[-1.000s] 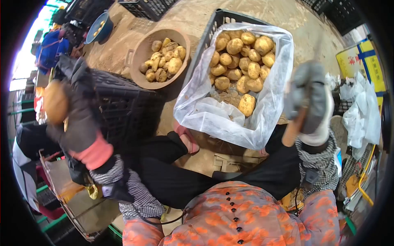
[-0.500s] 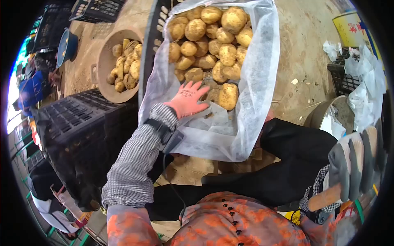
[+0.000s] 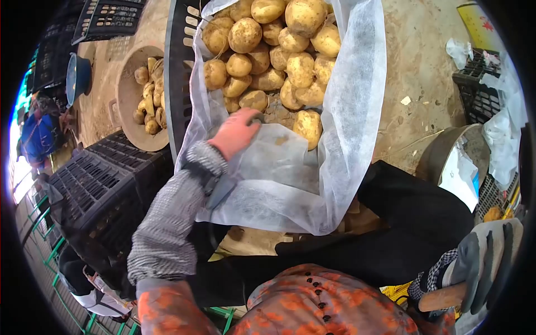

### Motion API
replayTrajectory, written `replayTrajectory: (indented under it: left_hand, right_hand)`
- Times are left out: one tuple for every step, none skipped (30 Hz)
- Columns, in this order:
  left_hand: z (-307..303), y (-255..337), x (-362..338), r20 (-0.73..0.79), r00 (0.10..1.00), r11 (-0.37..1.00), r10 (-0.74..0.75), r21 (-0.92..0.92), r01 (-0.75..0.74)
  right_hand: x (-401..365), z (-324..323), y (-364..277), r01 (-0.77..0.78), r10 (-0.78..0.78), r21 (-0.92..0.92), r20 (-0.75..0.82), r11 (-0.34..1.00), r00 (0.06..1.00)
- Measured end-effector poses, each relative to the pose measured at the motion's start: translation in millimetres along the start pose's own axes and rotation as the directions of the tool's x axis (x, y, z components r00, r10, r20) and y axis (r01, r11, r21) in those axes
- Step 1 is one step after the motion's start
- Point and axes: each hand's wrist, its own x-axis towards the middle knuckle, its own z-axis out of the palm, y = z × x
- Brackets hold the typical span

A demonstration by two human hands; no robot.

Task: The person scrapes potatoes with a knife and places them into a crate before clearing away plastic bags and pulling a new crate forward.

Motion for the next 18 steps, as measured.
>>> replayTrajectory:
  left_hand:
    - [23.2, -7.7, 5.1, -0.003, 1.000, 1.000, 0.005, -0.002, -0.005]
    - [46.5, -13.1, 10.3, 0.248, 0.963, 0.986, -0.100, 0.154, 0.063]
    - [61.0, -11.8, 14.3, 0.463, 0.855, 0.944, -0.233, 0.318, 0.085]
    - [63.8, -1.3, 14.9, 0.541, 0.794, 0.914, -0.279, 0.402, 0.048]
    - [62.1, 10.5, 14.7, 0.540, 0.787, 0.908, -0.298, 0.414, 0.060]
    - [58.2, 20.3, 13.1, 0.539, 0.780, 0.901, -0.317, 0.427, 0.072]
    - [60.4, 19.1, 11.3, 0.537, 0.783, 0.901, -0.314, 0.427, 0.068]
    - [63.8, 15.8, 9.3, 0.531, 0.795, 0.909, -0.295, 0.411, 0.064]
    - [65.8, 13.6, 5.6, 0.521, 0.806, 0.917, -0.280, 0.395, 0.063]
    - [70.8, 7.6, 2.4, 0.510, 0.812, 0.915, -0.283, 0.398, 0.069]
    - [75.1, 1.9, -0.8, 0.541, 0.801, 0.958, -0.256, 0.253, 0.135]
    - [71.5, 2.9, -2.6, 0.568, 0.794, 0.976, -0.218, 0.105, 0.193]
    - [67.4, 3.9, -2.8, 0.608, 0.756, 0.962, -0.244, 0.055, 0.267]
    - [63.3, 4.1, -4.1, 0.595, 0.767, 0.965, -0.238, 0.054, 0.258]
    - [56.8, 4.9, -10.5, 0.506, 0.852, 0.983, -0.136, -0.041, 0.181]
    - [48.8, 6.1, -18.9, 0.403, 0.914, 0.988, -0.035, -0.124, 0.092]
    - [27.4, 16.7, -23.4, 0.395, 0.918, 0.958, -0.026, -0.251, 0.136]
    - [4.5, 27.2, -33.2, 0.436, 0.900, 0.825, 0.007, -0.511, 0.241]
  right_hand:
    - [-0.9, -0.1, 0.7, -0.001, 0.000, -0.010, -0.008, 1.000, 1.000]
    - [-1.0, -0.4, 1.7, 0.001, -0.002, -0.015, -0.012, 1.000, 1.000]
    - [-1.4, 0.5, 3.1, 0.005, -0.005, -0.027, -0.015, 1.000, 1.000]
    - [-1.9, 1.2, 2.8, 0.006, -0.006, -0.032, -0.022, 0.999, 1.000]
    - [-2.5, 2.1, 3.4, 0.009, -0.010, -0.043, -0.028, 0.999, 1.000]
    - [-2.3, 3.7, 2.1, 0.019, -0.020, -0.048, -0.034, 0.999, 0.999]
    - [-2.6, 5.5, 2.1, 0.024, -0.026, -0.058, -0.036, 0.998, 0.999]
    - [-5.0, 7.6, 2.8, 0.025, -0.028, -0.068, -0.037, 0.997, 0.999]
    - [-4.6, 9.5, 4.2, 0.032, -0.035, -0.074, -0.034, 0.997, 0.999]
    - [-4.7, 9.5, 4.5, 0.040, -0.044, -0.078, -0.038, 0.996, 0.998]
    - [-5.9, 11.5, 4.4, 0.048, -0.052, -0.088, -0.037, 0.995, 0.998]
    - [-7.9, 13.4, 5.0, 0.059, -0.063, -0.104, -0.038, 0.993, 0.997]
    - [-9.9, 14.9, 2.7, 0.071, -0.076, -0.116, -0.040, 0.991, 0.996]
    - [-12.6, 17.8, 2.6, 0.083, -0.089, -0.133, -0.042, 0.988, 0.995]
    - [-16.5, 19.1, 2.2, 0.093, -0.103, -0.156, -0.058, 0.983, 0.993]
    - [-20.9, 19.1, 4.1, 0.100, -0.116, -0.176, -0.079, 0.979, 0.990]
    - [-24.0, 19.4, 6.2, 0.100, -0.122, -0.197, -0.106, 0.975, 0.987]
    - [-26.0, 18.9, 9.4, 0.078, -0.112, -0.224, -0.141, 0.971, 0.984]
